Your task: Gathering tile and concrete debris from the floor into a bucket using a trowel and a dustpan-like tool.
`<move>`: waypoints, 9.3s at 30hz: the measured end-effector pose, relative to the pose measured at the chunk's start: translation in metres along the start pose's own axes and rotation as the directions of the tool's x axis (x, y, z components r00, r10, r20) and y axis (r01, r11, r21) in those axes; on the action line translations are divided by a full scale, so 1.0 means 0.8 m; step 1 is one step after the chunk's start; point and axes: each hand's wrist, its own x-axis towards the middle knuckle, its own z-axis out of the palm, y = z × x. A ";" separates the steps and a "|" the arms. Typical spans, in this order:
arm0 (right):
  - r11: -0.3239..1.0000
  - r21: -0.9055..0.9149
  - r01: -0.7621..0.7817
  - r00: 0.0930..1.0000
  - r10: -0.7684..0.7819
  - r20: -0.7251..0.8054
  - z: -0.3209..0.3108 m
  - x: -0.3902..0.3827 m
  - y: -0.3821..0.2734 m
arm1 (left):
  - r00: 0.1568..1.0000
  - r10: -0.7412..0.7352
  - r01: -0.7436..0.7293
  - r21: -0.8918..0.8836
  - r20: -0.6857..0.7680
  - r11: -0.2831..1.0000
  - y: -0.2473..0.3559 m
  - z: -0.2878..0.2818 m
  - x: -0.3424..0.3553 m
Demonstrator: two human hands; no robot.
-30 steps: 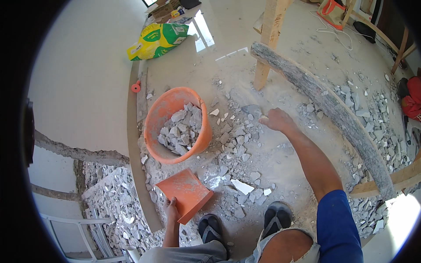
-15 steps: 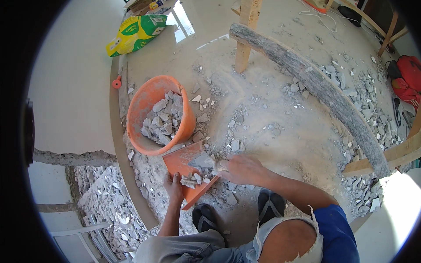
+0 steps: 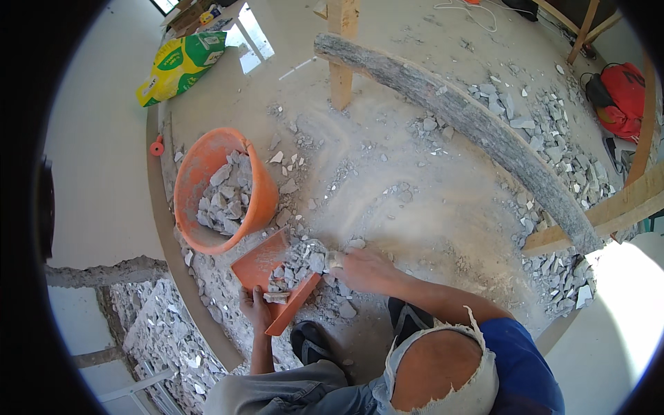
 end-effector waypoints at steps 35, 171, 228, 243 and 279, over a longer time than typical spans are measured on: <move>0.941 0.063 -0.334 0.896 0.337 -0.287 0.010 -0.054 0.085 | 0.981 -0.193 0.191 -0.130 0.000 0.973 -0.043 -0.050 -0.039; 0.971 -0.194 0.142 0.764 0.017 0.645 -0.035 0.059 -0.013 | 0.923 -0.176 0.214 -0.077 0.343 0.974 -0.043 -0.094 0.105; 0.992 0.113 -0.049 0.989 0.032 0.147 0.047 0.070 -0.056 | 0.912 -0.410 0.374 -0.431 0.009 0.821 -0.062 -0.103 -0.002; 0.976 0.214 -0.035 0.998 0.022 0.061 0.105 -0.008 -0.049 | 0.930 -0.365 0.349 -0.217 -0.037 0.912 -0.056 -0.100 -0.004; 0.976 0.219 -0.003 0.995 0.025 -0.100 0.086 0.010 0.005 | 0.888 -0.433 0.375 -0.304 -0.152 0.876 -0.059 -0.108 -0.011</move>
